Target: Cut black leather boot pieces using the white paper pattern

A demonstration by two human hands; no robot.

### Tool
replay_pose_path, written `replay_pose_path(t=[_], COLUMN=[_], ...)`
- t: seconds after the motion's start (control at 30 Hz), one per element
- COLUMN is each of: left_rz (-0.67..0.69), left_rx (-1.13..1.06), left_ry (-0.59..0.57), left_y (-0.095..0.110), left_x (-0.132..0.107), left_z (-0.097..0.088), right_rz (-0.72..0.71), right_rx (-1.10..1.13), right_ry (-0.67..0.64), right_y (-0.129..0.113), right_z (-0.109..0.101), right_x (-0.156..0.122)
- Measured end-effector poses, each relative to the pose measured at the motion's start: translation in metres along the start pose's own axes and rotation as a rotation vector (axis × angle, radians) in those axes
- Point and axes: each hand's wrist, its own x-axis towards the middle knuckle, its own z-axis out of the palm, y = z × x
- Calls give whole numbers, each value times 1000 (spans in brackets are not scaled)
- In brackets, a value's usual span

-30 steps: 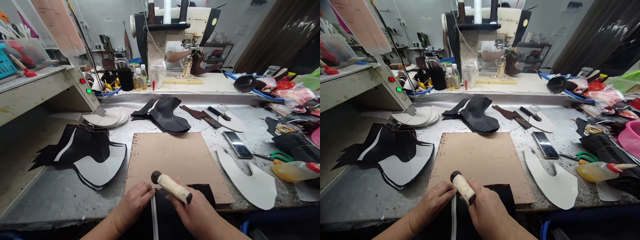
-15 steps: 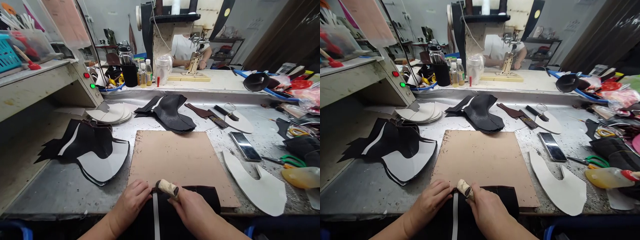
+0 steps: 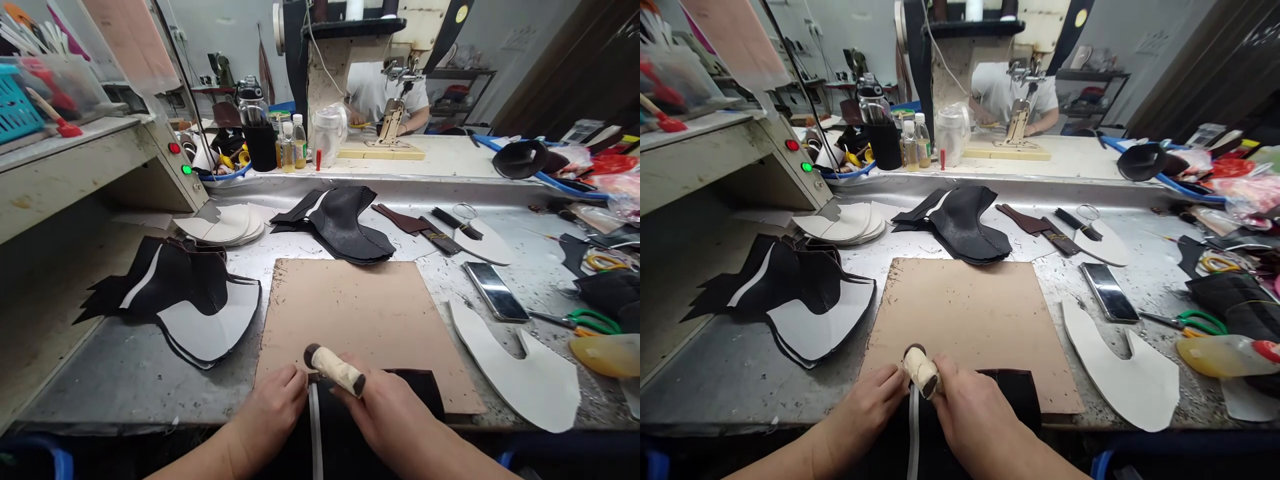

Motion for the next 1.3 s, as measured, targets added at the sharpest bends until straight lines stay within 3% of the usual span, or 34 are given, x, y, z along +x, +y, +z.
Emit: replay_pose_path(t=[0.2,0.3,0.37,0.5,0.7,0.83,1.0,1.07,1.13,1.2,1.3], left_rz=[-37,-71,-179,-430,-493,-559,-794,-846,-867,-873,-831], left_rx=[19,22,9,-37,-102,-196,-345,-409,-477,-519,-474], left_ry=[12,36,64,111,164,126,30,-26,-105,-135,31], left_y=[3,3,2,2,3,-1,-3,0,2,-2,-28], left_x=[1,-1,-4,-13,-19,-19,-26,-26,-20,-4,38], left_z=[-1,1,2,6,10,7,6,5,2,-6,-26], right_rz=[130,86,49,55,-15,52,-42,-14,-30,-69,45], right_rx=[-123,-74,-41,-83,27,-48,60,45,41,77,29], right_ry=[-160,-69,2,-56,109,-19,104,63,-5,16,245], right_y=[-32,-39,-36,-30,-30,-20,-19,-16,-9,2,24], right_z=[-19,-23,-18,-13,-11,-8,-9,-1,4,-3,-41], right_x=[5,7,10,13,11,10,2,0,1,6,16])
